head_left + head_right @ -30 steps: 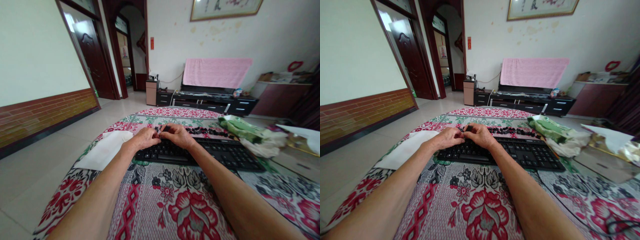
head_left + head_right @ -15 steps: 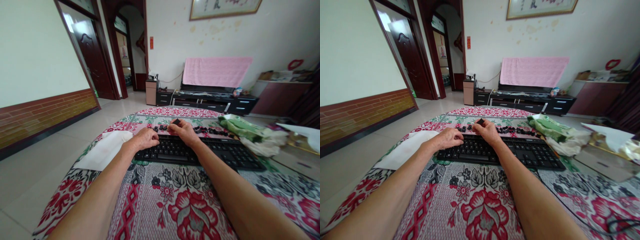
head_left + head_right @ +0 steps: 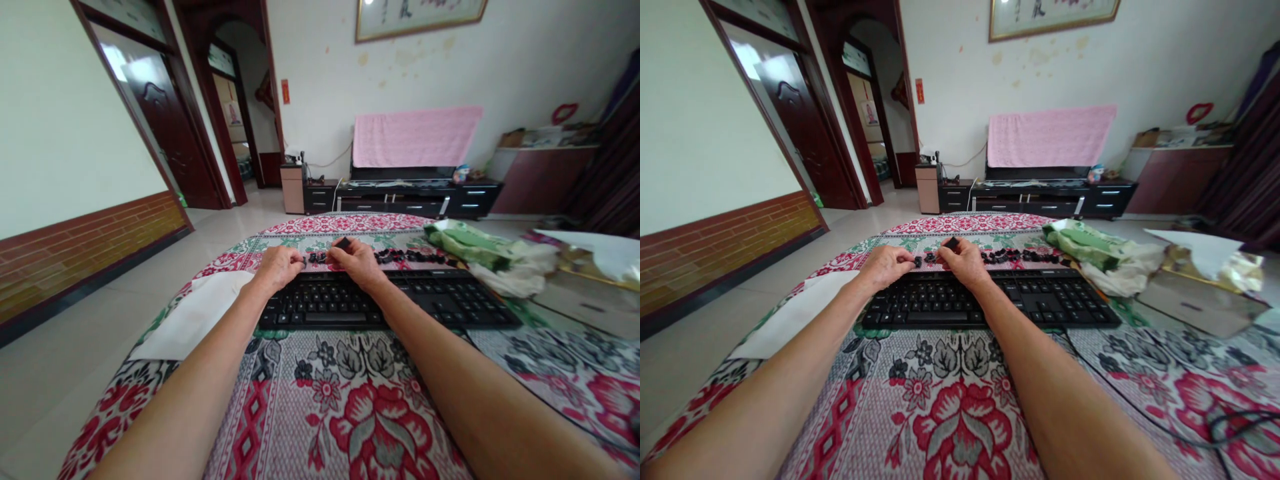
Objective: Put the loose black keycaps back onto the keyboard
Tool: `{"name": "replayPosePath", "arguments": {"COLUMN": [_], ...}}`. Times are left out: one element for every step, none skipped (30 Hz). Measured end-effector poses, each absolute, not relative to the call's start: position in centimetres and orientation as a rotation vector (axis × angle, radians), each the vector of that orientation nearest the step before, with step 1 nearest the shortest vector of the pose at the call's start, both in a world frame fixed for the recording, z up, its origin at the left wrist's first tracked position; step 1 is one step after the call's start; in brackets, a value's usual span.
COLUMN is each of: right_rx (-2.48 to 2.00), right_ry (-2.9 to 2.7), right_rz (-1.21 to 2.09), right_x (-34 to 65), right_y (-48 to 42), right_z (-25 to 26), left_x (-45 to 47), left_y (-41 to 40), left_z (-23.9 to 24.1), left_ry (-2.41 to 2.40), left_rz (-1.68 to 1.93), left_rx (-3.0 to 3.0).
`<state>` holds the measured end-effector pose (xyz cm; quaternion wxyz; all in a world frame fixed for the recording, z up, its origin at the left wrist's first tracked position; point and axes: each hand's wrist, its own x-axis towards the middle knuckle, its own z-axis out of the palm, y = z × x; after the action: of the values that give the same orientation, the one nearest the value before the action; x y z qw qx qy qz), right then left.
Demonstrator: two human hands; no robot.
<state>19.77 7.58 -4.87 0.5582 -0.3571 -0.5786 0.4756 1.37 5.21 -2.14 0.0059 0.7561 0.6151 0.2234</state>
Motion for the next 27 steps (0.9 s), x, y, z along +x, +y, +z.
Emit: {"name": "replayPosePath", "arguments": {"right_rx": [-0.835, -0.828, -0.822, -0.818, -0.816, -0.816, -0.818, -0.821, -0.822, -0.822, -0.821, -0.821, -0.822, -0.824, -0.827, -0.829, -0.829, -0.827, -0.822, -0.817, -0.815, -0.815, -0.817, -0.82, -0.823, -0.824, -0.823], "right_ry": [-1.361, -1.352, -1.338, -1.319, -1.298, -1.278, -1.262, -1.25, -1.243, -1.24, -1.241, -1.241, -1.241, -1.243, -1.245, -1.248, -1.251, -1.255, -1.259, -1.261, -1.264, -1.269, -1.275, -1.28, -1.286, -1.293, -1.301], "right_rz": [1.117, 1.112, 1.104, 1.096, 1.086, 1.077, 1.067, 1.057, 1.048, 1.041, 1.036, 1.033, 1.032, 1.033, 1.035, 1.036, 1.035, 1.035, 1.036, 1.036, 1.035, 1.032, 1.027, 1.02, 1.012, 1.004, 0.996], "right_x": [19.8, 19.8, 19.8, 19.8, 19.8, 19.8, 19.8, 19.8, 19.8, 19.8, 19.8, 19.8, 19.8, 19.8, 19.8, 19.8, 19.8, 19.8, 19.8, 19.8, 19.8, 19.8, 19.8, 19.8, 19.8, 19.8, 19.8], "right_y": [7.6, 7.7, 7.8, 7.8, 7.9, 8.0, 8.1, 8.2, 8.2, 8.3, 8.3, 8.3, 8.3, 8.3, 8.3, 8.3, 8.3, 8.3, 8.3, 8.3, 8.3, 8.3, 8.4, 8.4, 8.5, 8.5, 8.5], "right_z": [-4.9, -4.9, -4.9, -4.9, -4.9, -4.9, -5.0, -5.0, -5.0, -5.1, -5.1, -5.1, -5.1, -5.1, -5.1, -5.1, -5.0, -5.1, -5.1, -5.1, -5.1, -5.2, -5.2, -5.2, -5.3, -5.3, -5.4], "left_x": [1.7, 2.0, 2.3, 2.6, 2.8, 3.0, 3.1, 3.2, 3.3, 3.3, 3.3, 3.3, 3.3, 3.2, 3.2, 3.2, 3.2, 3.1, 3.1, 3.2, 3.2, 3.2, 3.2, 3.2, 3.2, 3.2, 3.2], "left_y": [5.7, 6.2, 6.7, 7.2, 7.6, 7.9, 8.2, 8.5, 8.7, 8.9, 9.1, 9.3, 9.4, 9.5, 9.6, 9.7, 9.7, 9.8, 9.8, 9.8, 9.8, 9.8, 9.8, 9.8, 9.8, 9.9, 9.9], "left_z": [-2.3, -2.4, -2.6, -2.8, -3.0, -3.1, -3.2, -3.3, -3.3, -3.4, -3.4, -3.4, -3.4, -3.5, -3.5, -3.5, -3.6, -3.6, -3.6, -3.7, -3.7, -3.7, -3.8, -3.8, -3.8, -3.8, -3.8], "left_ry": [1.952, 1.963, 1.963, 1.959, 1.948, 1.941, 1.937, 1.934, 1.935, 1.935, 1.934, 1.93, 1.924, 1.919, 1.912, 1.904, 1.894, 1.886, 1.88, 1.877, 1.876, 1.876, 1.874, 1.869, 1.858, 1.848, 1.838], "left_rz": [0.686, 0.662, 0.626, 0.593, 0.556, 0.52, 0.489, 0.46, 0.434, 0.413, 0.4, 0.389, 0.38, 0.374, 0.37, 0.369, 0.37, 0.371, 0.374, 0.377, 0.378, 0.377, 0.373, 0.367, 0.36, 0.353, 0.347], "left_rx": [2.387, 2.414, 2.444, 2.47, 2.496, 2.518, 2.534, 2.547, 2.556, 2.564, 2.569, 2.576, 2.583, 2.59, 2.598, 2.606, 2.617, 2.627, 2.635, 2.641, 2.645, 2.645, 2.643, 2.641, 2.639, 2.635, 2.628]}}
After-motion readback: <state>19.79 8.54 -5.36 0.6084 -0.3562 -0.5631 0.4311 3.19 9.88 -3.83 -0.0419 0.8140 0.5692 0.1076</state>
